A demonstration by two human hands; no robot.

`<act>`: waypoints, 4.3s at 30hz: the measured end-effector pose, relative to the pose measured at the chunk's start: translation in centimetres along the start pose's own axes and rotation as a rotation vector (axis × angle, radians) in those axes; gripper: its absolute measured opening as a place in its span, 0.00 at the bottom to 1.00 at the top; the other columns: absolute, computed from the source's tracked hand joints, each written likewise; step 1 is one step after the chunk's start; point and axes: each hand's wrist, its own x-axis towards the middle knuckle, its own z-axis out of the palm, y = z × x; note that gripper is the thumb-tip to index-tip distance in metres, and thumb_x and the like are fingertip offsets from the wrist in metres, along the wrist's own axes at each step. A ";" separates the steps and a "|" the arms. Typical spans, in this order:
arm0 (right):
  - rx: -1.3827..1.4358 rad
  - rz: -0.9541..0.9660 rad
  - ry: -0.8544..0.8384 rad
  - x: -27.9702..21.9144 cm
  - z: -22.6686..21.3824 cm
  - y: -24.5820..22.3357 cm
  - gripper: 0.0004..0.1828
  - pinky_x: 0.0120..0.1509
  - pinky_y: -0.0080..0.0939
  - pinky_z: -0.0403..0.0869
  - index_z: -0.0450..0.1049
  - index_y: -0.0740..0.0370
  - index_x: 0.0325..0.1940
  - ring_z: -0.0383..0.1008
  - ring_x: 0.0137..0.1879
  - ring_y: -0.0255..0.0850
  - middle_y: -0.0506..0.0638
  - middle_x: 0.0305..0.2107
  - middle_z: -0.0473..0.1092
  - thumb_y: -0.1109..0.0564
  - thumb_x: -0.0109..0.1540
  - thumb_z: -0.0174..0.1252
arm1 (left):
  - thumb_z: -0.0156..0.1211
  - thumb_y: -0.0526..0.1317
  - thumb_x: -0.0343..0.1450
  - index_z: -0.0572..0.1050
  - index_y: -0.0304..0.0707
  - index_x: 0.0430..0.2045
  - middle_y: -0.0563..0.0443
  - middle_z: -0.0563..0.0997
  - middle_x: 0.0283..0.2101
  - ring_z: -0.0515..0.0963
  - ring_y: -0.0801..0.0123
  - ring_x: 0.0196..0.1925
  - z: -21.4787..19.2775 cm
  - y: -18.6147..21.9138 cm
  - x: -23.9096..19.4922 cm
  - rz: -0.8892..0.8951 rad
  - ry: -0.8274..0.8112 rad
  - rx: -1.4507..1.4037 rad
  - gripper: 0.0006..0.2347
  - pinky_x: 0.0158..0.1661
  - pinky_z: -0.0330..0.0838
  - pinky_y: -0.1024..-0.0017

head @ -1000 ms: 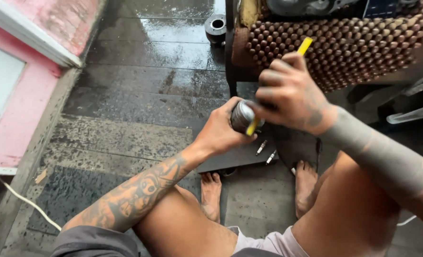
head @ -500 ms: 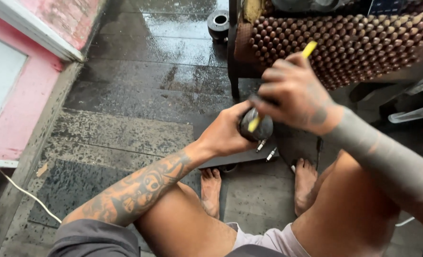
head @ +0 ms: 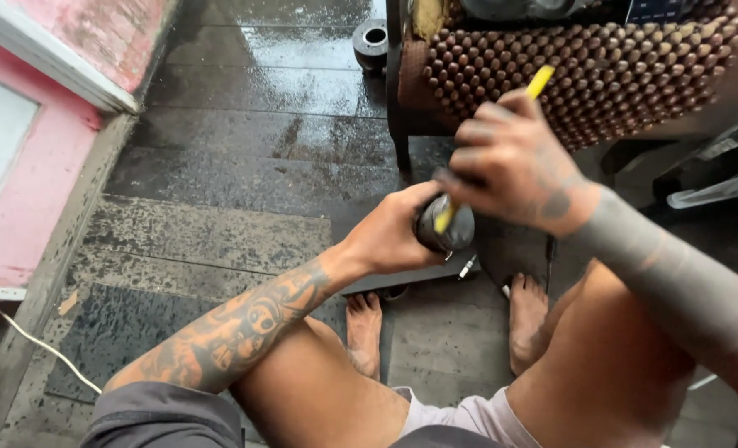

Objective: The person sits on a wet tiled floor and scrubs a small, dark metal object using a yellow brush. They rotate the object in their left hand to scrub different sides and surfaces with the brush held in their right hand.

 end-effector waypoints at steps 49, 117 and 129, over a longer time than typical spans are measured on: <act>0.098 0.027 0.031 -0.2 -0.7 -0.8 0.22 0.57 0.51 0.59 0.67 0.54 0.22 0.64 0.37 0.46 0.45 0.25 0.62 0.50 0.70 0.60 | 0.72 0.37 0.56 0.73 0.46 0.42 0.55 0.80 0.35 0.74 0.76 0.36 -0.5 2.1 -0.3 -0.120 0.112 -0.040 0.21 0.39 0.72 0.75; -0.031 0.087 -0.040 -1.3 -0.7 1.2 0.24 0.55 0.51 0.58 0.69 0.56 0.24 0.64 0.39 0.46 0.45 0.26 0.63 0.50 0.75 0.58 | 0.72 0.38 0.56 0.73 0.42 0.45 0.58 0.77 0.35 0.71 0.78 0.37 -0.4 2.0 -0.4 -0.092 -0.003 -0.071 0.22 0.41 0.69 0.76; -0.138 -0.138 0.241 -0.1 -2.3 -1.8 0.23 0.51 0.49 0.60 0.65 0.56 0.26 0.61 0.32 0.45 0.47 0.29 0.65 0.51 0.73 0.61 | 0.70 0.35 0.56 0.73 0.38 0.49 0.53 0.80 0.42 0.76 0.73 0.42 -0.8 1.6 -1.1 0.020 0.007 -0.005 0.25 0.45 0.73 0.73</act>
